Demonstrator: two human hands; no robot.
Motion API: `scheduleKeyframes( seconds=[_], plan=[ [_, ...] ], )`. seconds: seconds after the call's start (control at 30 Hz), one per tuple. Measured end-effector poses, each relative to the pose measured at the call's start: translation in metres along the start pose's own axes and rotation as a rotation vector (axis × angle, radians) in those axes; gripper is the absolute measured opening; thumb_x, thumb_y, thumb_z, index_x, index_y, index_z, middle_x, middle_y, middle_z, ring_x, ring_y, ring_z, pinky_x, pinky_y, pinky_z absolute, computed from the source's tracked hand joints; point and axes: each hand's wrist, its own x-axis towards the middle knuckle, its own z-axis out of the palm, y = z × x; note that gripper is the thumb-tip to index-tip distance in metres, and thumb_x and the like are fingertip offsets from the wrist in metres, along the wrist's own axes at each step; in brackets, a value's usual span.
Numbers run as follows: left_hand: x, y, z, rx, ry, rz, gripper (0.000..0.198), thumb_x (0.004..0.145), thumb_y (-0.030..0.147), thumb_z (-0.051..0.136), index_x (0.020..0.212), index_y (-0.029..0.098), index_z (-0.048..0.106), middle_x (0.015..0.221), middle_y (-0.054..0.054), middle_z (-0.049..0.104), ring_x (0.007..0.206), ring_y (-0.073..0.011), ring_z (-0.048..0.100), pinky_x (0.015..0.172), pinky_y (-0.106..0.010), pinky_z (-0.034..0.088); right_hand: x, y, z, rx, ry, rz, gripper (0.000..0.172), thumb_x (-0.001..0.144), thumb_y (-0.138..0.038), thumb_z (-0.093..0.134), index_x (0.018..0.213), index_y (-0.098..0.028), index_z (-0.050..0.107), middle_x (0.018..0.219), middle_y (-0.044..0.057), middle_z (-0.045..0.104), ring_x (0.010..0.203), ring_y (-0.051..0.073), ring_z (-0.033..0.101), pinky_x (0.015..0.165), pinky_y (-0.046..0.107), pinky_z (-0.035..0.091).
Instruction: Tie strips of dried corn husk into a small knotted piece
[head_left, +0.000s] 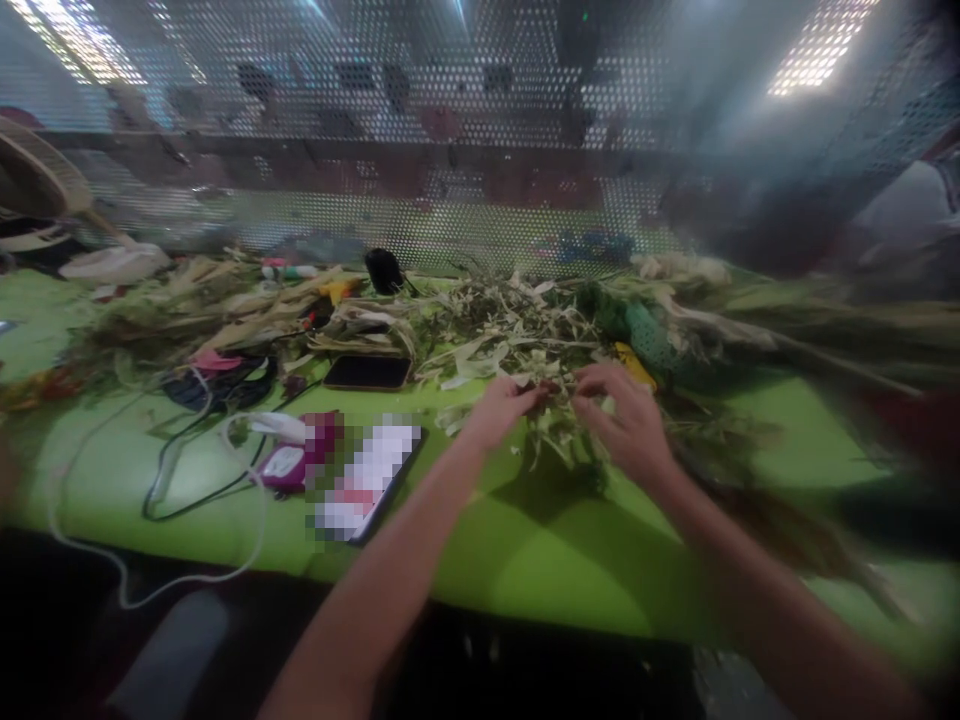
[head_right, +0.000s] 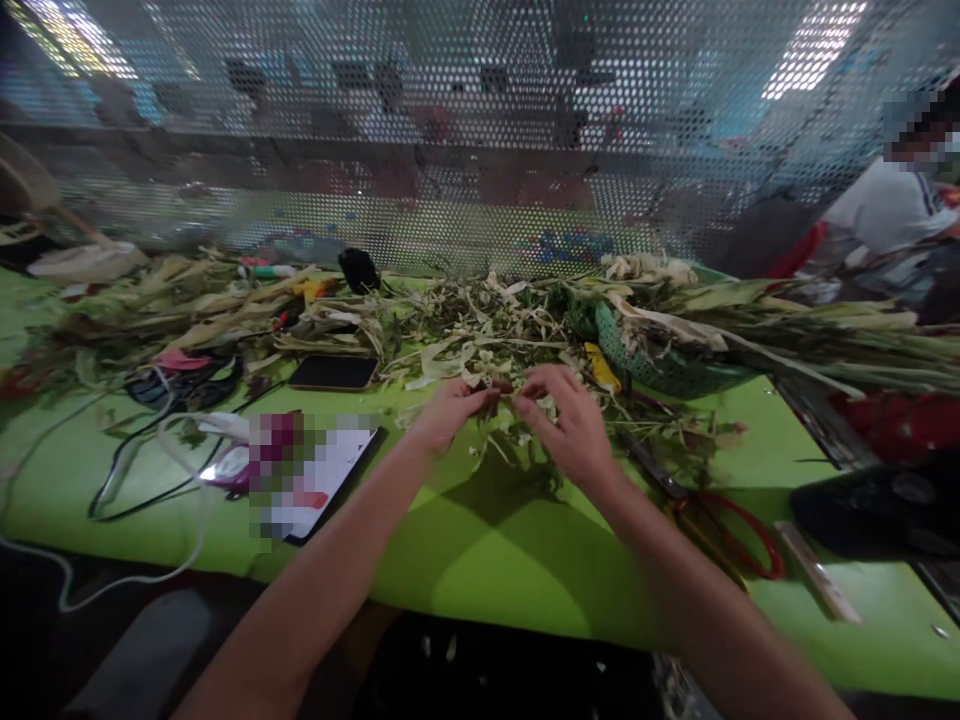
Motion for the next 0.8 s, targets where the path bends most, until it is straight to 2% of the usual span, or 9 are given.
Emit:
scheduleKeyframes(
  seconds=[0.07,0.13,0.2,0.3,0.4,0.47,0.63,0.7,0.8],
  plan=[
    [0.0,-0.002,0.001,0.063,-0.1,0.004,0.024,0.074,0.038,0.073,0.077,0.015,0.072,0.064,-0.002,0.062,0.069,-0.0157,0.056,0.069,-0.03,0.045,0.004,0.004,-0.005,0.061,0.046,0.065,0.025,0.088,-0.04,0.063,0.107,-0.024,0.064,0.116,0.008,0.063,0.095,0.023,0.061,0.082,0.036,0.048],
    [-0.002,-0.002,0.004,0.119,-0.201,0.037,0.022,0.074,0.036,0.072,0.078,0.014,0.071,0.066,-0.002,0.062,0.071,-0.0162,0.056,0.072,-0.031,0.045,0.006,0.008,-0.005,0.103,-0.009,0.096,0.032,0.084,-0.04,0.068,0.111,-0.023,0.065,0.11,0.007,0.065,0.093,0.022,0.061,0.082,0.036,0.048],
    [-0.005,0.001,0.008,0.166,-0.276,0.071,0.02,0.076,0.034,0.07,0.08,0.014,0.071,0.072,-0.003,0.065,0.074,-0.0163,0.057,0.075,-0.032,0.045,0.006,0.011,-0.002,0.128,-0.073,0.116,0.025,0.082,-0.039,0.069,0.1,-0.021,0.069,0.097,0.005,0.066,0.09,0.022,0.06,0.08,0.035,0.047],
    [-0.008,0.007,0.011,0.19,-0.344,0.104,0.023,0.079,0.036,0.067,0.088,0.015,0.071,0.088,-0.006,0.069,0.084,-0.0176,0.06,0.083,-0.032,0.045,0.005,0.013,0.003,0.186,-0.069,0.2,0.019,0.081,-0.038,0.068,0.084,-0.02,0.068,0.084,0.003,0.065,0.08,0.02,0.058,0.074,0.033,0.046],
    [-0.008,0.009,0.009,0.177,-0.305,0.098,0.031,0.083,0.043,0.063,0.099,0.017,0.07,0.102,-0.008,0.07,0.094,-0.0196,0.06,0.089,-0.034,0.044,0.005,0.01,0.004,0.323,-0.035,0.303,0.021,0.079,-0.04,0.068,0.084,-0.02,0.066,0.078,0.002,0.065,0.075,0.019,0.058,0.069,0.031,0.045],
    [-0.006,0.007,0.007,0.205,-0.267,0.099,0.033,0.084,0.044,0.061,0.1,0.017,0.069,0.101,-0.008,0.07,0.092,-0.0195,0.06,0.088,-0.034,0.044,0.005,0.008,0.003,0.358,-0.02,0.332,0.022,0.079,-0.041,0.068,0.082,-0.02,0.064,0.074,0.001,0.064,0.071,0.018,0.057,0.065,0.03,0.044],
    [-0.005,0.007,0.01,0.348,-0.221,0.201,0.017,0.083,0.031,0.057,0.084,0.017,0.067,0.081,-0.003,0.064,0.079,-0.0169,0.056,0.078,-0.03,0.042,0.003,0.008,0.001,0.058,0.023,0.253,0.024,0.082,-0.038,0.065,0.068,-0.021,0.056,0.064,-0.001,0.054,0.062,0.016,0.048,0.057,0.028,0.034],
    [-0.009,0.01,0.014,0.475,-0.158,0.257,0.012,0.082,0.023,0.055,0.075,0.017,0.063,0.074,-0.002,0.06,0.074,-0.0165,0.052,0.074,-0.029,0.04,0.001,0.008,0.002,-0.045,0.024,0.229,0.029,0.083,-0.037,0.063,0.063,-0.021,0.05,0.063,0.0,0.052,0.061,0.016,0.046,0.056,0.028,0.031],
    [-0.02,0.017,0.024,0.672,-0.015,0.346,0.014,0.081,0.018,0.054,0.069,0.018,0.059,0.072,-0.003,0.057,0.072,-0.0177,0.049,0.075,-0.03,0.037,-0.002,0.01,0.006,-0.067,-0.001,0.29,0.031,0.085,-0.038,0.061,0.062,-0.021,0.049,0.062,-0.001,0.051,0.06,0.015,0.044,0.056,0.028,0.029]
  ],
)
